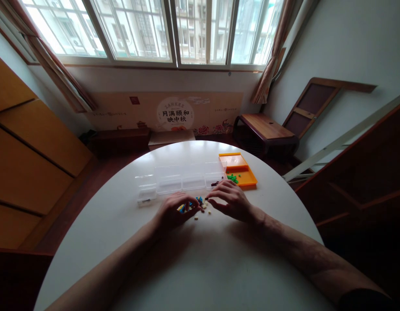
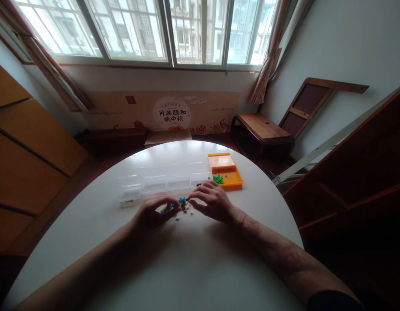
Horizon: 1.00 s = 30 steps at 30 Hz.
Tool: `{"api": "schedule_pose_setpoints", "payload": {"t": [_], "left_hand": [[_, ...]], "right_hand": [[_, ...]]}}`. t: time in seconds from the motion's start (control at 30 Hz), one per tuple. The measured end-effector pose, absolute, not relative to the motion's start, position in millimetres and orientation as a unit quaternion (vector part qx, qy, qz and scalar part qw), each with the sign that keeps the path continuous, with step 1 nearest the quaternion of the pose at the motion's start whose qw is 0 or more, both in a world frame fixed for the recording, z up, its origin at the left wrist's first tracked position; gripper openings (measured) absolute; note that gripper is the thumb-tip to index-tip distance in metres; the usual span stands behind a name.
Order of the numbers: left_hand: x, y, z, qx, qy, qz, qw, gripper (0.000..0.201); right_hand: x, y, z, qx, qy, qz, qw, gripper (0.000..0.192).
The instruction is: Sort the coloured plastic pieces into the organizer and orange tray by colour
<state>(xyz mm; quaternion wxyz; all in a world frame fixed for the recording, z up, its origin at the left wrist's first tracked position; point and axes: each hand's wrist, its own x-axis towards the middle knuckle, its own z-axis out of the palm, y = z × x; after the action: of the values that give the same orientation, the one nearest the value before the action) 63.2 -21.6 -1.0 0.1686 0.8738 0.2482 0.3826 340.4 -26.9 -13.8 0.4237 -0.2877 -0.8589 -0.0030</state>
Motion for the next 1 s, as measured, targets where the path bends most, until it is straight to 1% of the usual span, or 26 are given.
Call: {"api": "schedule_pose_setpoints", "payload": {"t": [0.1,0.2,0.27,0.33,0.4,0.53,0.63,0.8,1.0], "left_hand": [[63,-21,-1,0.884,0.267,0.365,0.113,0.009],[63,-22,-1,0.888,0.288,0.348,0.090,0.008],[63,-23,-2,0.889,0.297,0.338,0.086,0.008],[63,-24,-2,0.890,0.303,0.330,0.082,0.008],[62,-24,-2,0.892,0.304,0.325,0.077,0.008],[61,-25,-1,0.903,0.285,0.311,0.079,0.006],[59,-25,-2,0.910,0.274,0.303,0.074,0.005],[58,-25,-5,0.914,0.274,0.292,0.056,0.004],[59,-22,-8,0.916,0.256,0.304,0.044,0.006]], "right_hand": [[350,-20,-17,-0.385,-0.799,-0.012,0.461,0.005],[358,-12,-22,-0.471,-0.759,-0.018,0.449,0.010],[361,-10,-24,-0.494,-0.753,-0.012,0.435,0.012],[359,-12,-23,-0.480,-0.762,0.002,0.434,0.011],[354,-18,-20,-0.434,-0.791,0.021,0.430,0.010],[341,-30,-15,-0.313,-0.869,0.048,0.381,0.007],[334,-32,-18,-0.256,-0.900,0.052,0.348,0.009],[333,-29,-28,-0.247,-0.912,0.046,0.324,0.011],[331,-27,-28,-0.243,-0.917,0.024,0.315,0.010]]}}
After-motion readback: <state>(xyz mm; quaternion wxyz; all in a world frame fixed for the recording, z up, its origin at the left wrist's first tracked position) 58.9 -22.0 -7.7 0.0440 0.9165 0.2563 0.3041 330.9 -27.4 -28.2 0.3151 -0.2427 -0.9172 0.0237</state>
